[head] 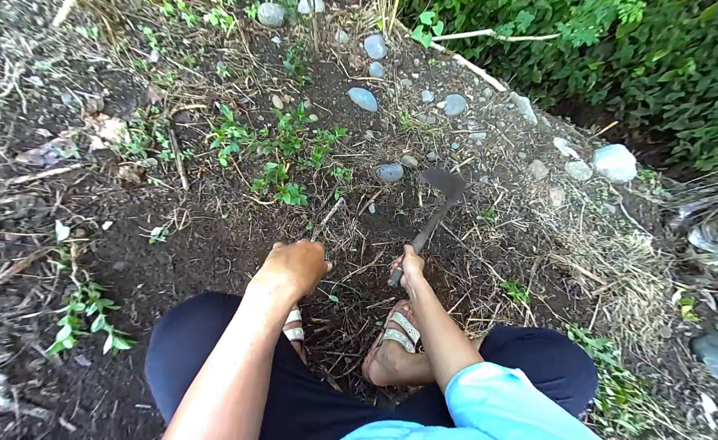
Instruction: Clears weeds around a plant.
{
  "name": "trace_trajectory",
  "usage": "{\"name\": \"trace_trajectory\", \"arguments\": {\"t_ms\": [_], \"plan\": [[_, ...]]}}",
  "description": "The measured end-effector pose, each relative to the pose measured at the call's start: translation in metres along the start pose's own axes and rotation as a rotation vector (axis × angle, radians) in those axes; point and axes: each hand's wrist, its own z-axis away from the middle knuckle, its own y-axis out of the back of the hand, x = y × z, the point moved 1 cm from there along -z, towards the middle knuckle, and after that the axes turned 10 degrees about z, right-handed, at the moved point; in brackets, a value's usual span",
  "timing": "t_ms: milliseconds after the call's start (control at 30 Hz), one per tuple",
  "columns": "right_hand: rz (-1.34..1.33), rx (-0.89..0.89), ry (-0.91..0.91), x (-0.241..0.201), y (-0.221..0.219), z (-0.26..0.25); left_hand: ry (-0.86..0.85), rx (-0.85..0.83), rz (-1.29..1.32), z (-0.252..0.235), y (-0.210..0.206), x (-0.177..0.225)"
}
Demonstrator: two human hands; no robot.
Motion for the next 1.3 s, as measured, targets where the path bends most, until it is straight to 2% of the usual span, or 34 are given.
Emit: {"name": "trace_trajectory", "arguments": {"t_ms": [100,233,333,433,533,600,667,767,833,900,1000,1033,1100,1200,1300], "plan": [[0.221,-0.065,-0.076,0.039,0.022,-0.002,0.033,0.1,0.072,0.009,0.01,-0.013],[0.365,0.09,0.037,0.013,0.055,0.013,0.159,0.254,0.032,0.016,0.029,-0.04],[0.172,0.091,0.094,-0.013,0.021,0.032,0.218,0.217,0.022,0.013,0.028,-0.039],[-0.049,-0.05,0.068,-0.024,-0.038,0.043,0.193,0.121,0.041,0.005,0.025,-0.03],[-0.01,-0.32,-0.073,0.021,-0.075,0.051,0.175,0.135,0.025,0.001,0.025,-0.022],[0.122,-0.462,-0.112,0.067,-0.065,0.075,0.181,0.143,0.013,0.002,0.026,-0.019],[0.34,-0.483,-0.12,0.091,-0.029,0.096,0.175,0.14,0.008,0.002,0.027,-0.019],[0.506,-0.426,-0.087,0.081,0.018,0.103,0.17,0.122,0.009,0.005,0.027,-0.017],[0.414,-0.369,-0.007,0.056,0.023,0.1,0.161,0.127,0.009,0.01,0.029,-0.015],[0.185,-0.301,0.069,0.027,0.011,0.094,0.145,0.128,0.035,0.014,0.029,-0.015],[-0.13,-0.304,0.079,0.005,-0.016,0.075,0.115,0.124,0.066,0.014,0.024,-0.016],[-0.145,-0.338,0.056,0.014,-0.021,0.068,0.11,0.113,0.062,0.013,0.022,-0.015],[0.008,-0.421,-0.031,0.055,-0.019,0.068,0.097,0.089,0.058,0.011,0.019,-0.011],[0.177,-0.467,-0.248,0.109,0.01,0.089,0.079,0.071,0.059,0.009,0.017,-0.005],[0.225,-0.318,-0.243,0.096,0.045,0.096,0.073,0.06,0.043,0.01,0.017,-0.003]]}}
